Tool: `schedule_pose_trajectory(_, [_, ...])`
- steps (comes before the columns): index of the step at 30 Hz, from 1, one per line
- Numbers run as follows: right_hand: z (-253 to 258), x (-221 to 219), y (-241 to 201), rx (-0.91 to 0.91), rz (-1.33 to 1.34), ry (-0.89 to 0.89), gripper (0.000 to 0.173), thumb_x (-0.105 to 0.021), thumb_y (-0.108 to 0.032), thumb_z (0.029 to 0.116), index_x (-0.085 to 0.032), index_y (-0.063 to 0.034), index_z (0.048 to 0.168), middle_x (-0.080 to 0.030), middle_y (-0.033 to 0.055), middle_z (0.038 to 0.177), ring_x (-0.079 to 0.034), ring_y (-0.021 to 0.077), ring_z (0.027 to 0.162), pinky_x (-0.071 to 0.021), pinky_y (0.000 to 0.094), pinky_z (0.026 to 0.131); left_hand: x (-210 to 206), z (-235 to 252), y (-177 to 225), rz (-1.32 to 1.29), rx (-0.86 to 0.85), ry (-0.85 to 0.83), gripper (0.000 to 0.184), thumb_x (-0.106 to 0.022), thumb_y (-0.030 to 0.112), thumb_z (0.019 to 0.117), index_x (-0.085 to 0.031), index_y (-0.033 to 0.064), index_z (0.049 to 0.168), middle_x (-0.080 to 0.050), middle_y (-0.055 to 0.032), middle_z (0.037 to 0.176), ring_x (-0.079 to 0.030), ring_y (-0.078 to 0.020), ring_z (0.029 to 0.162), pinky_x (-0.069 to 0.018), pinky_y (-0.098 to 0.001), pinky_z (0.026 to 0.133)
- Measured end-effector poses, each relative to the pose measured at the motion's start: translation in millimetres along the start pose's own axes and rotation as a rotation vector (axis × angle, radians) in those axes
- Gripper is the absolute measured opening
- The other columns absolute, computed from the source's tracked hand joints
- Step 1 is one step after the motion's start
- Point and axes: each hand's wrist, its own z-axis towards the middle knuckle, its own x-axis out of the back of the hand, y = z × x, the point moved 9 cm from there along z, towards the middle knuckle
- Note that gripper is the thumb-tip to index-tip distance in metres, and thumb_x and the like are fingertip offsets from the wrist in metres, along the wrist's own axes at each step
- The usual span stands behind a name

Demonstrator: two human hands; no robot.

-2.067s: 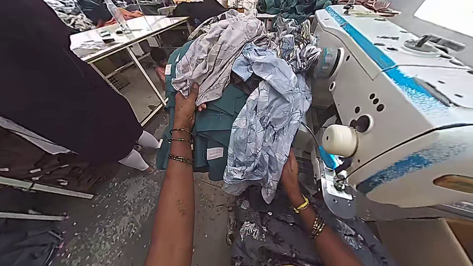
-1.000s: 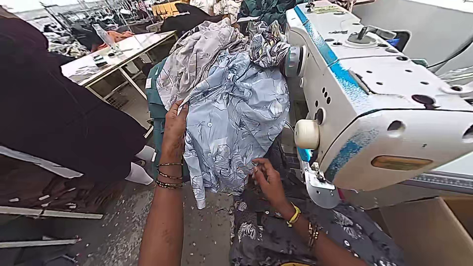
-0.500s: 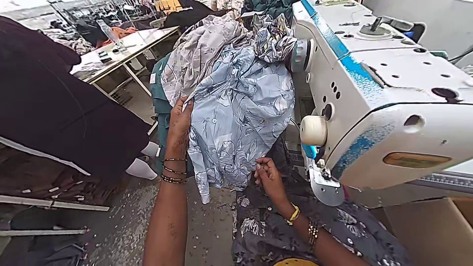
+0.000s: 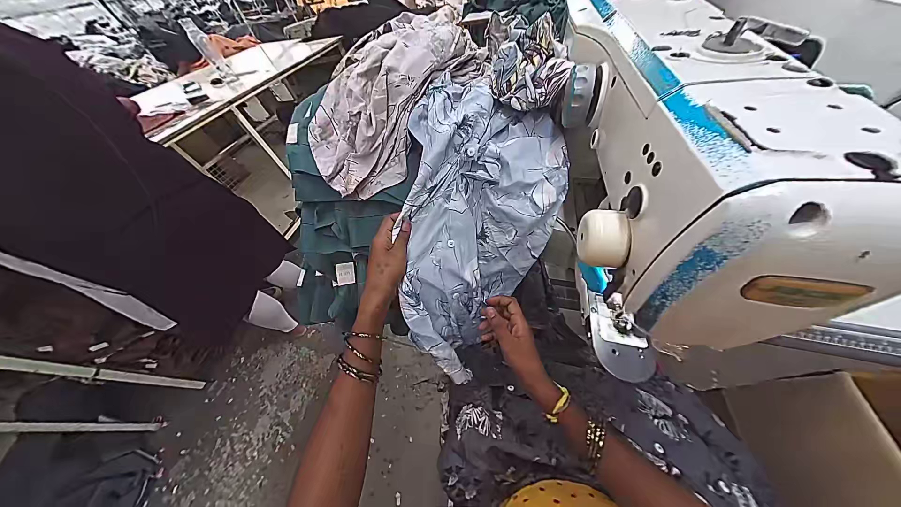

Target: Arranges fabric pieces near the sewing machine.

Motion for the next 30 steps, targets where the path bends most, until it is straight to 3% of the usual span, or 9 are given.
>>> schedule_pose_trajectory(7, [-1,1,-2,0.039,-0.032,0.004,0.040,-0.057,-0.020,0.1028,-0.050,0.0043,0.134,-0.065,0.0138,0.118,-0.069,0.0145,0.093,-0.0600,0.0298,0.076,-7,-7,12,0.049,0.001,-0.056,0.032,-0.044,0.024,0.1109,-0.059,0.0030,0.131,-0.067,-0.0125,0.105,-0.064,-0.0148,0.091,-0.0541,-0.0400,0.084])
schedule_pose_trajectory(11, [-2,1,2,0.098,-0.284,-0.048,0.100,-0.080,-0.040,0.0824,-0.029,0.0077,0.154,-0.040,0.0277,0.154,-0.049,0.0282,0.137,-0.0465,0.0395,0.111,-68,-77,62,0.172,-0.267,-0.432,0.031,-0.049,0.012,0.1053,-0.066,-0.0070,0.124,-0.072,-0.0190,0.110,-0.069,-0.0209,0.102,-0.0538,-0.0414,0.095])
schedule_pose_trajectory(13, [-15,3,0,0.091,-0.340,-0.028,0.079,-0.080,-0.021,0.0816,-0.044,0.0153,0.142,-0.053,0.0309,0.141,-0.054,0.0286,0.133,-0.0442,0.0406,0.112,-99,-115,81,0.178,-0.445,-0.631,0.028,-0.052,0.012,0.1040,-0.070,-0.0058,0.115,-0.073,-0.0187,0.098,-0.072,-0.0242,0.092,-0.0557,-0.0440,0.086])
schedule_pose_trajectory(15, [-28,10,-3,0.023,-0.240,0.077,0.054,-0.072,-0.001,0.0869,-0.050,0.0174,0.133,-0.063,0.0229,0.124,-0.062,0.0123,0.117,-0.0493,0.0264,0.103,-113,-131,89,0.158,-0.550,-0.766,0.029,-0.052,0.017,0.1058,-0.071,-0.0033,0.111,-0.073,-0.0160,0.096,-0.070,-0.0234,0.090,-0.0544,-0.0435,0.086])
schedule_pose_trajectory(19, [-37,33,-12,0.042,0.005,0.242,0.048,-0.050,0.001,0.0990,-0.037,0.0179,0.142,-0.056,0.0212,0.132,-0.057,0.0034,0.120,-0.0460,0.0172,0.103,-73,-86,91,0.331,-0.521,-0.309,0.040,-0.058,0.032,0.1031,-0.064,0.0075,0.134,-0.068,-0.0145,0.124,-0.068,-0.0269,0.106,-0.0561,-0.0492,0.092])
schedule_pose_trajectory(21, [-46,45,-16,0.071,0.034,0.272,0.047,-0.049,0.001,0.0991,-0.038,0.0175,0.141,-0.058,0.0194,0.129,-0.058,0.0021,0.117,-0.0474,0.0169,0.101,-46,-57,90,0.390,-0.526,-0.050,0.066,-0.067,0.044,0.0957,-0.050,0.0059,0.147,-0.051,-0.0225,0.146,-0.055,-0.0380,0.128,-0.0484,-0.0590,0.101])
schedule_pose_trajectory(24, [-67,47,-39,0.048,-0.065,0.171,0.051,-0.052,0.002,0.0969,-0.036,0.0190,0.142,-0.058,0.0193,0.130,-0.056,-0.0014,0.117,-0.0442,0.0140,0.103,-38,-20,80,0.299,-0.455,0.011,0.101,-0.076,0.049,0.0866,-0.024,0.0056,0.161,-0.026,-0.0247,0.163,-0.036,-0.0424,0.145,-0.0372,-0.0647,0.111])
schedule_pose_trajectory(27, [-85,47,-53,-0.024,-0.254,-0.005,0.041,-0.060,-0.002,0.0914,-0.052,0.0148,0.128,-0.068,0.0101,0.113,-0.062,-0.0047,0.104,-0.0504,0.0154,0.096,-56,3,68,0.053,-0.286,-0.078,0.109,-0.077,0.041,0.0871,-0.005,0.0140,0.165,-0.034,-0.0194,0.161,-0.045,-0.0287,0.142,-0.0432,-0.0519,0.112])
schedule_pose_trajectory(30, [-97,56,-67,0.023,-0.629,-0.279,0.032,-0.067,-0.013,0.0873,-0.070,0.0034,0.114,-0.074,0.0119,0.094,-0.071,0.0159,0.091,-0.0567,0.0414,0.086,-69,13,47,-0.079,-0.147,-0.131,0.078,-0.073,0.034,0.0948,-0.031,0.0106,0.156,-0.059,-0.0167,0.139,-0.062,-0.0243,0.121,-0.0524,-0.0477,0.101])
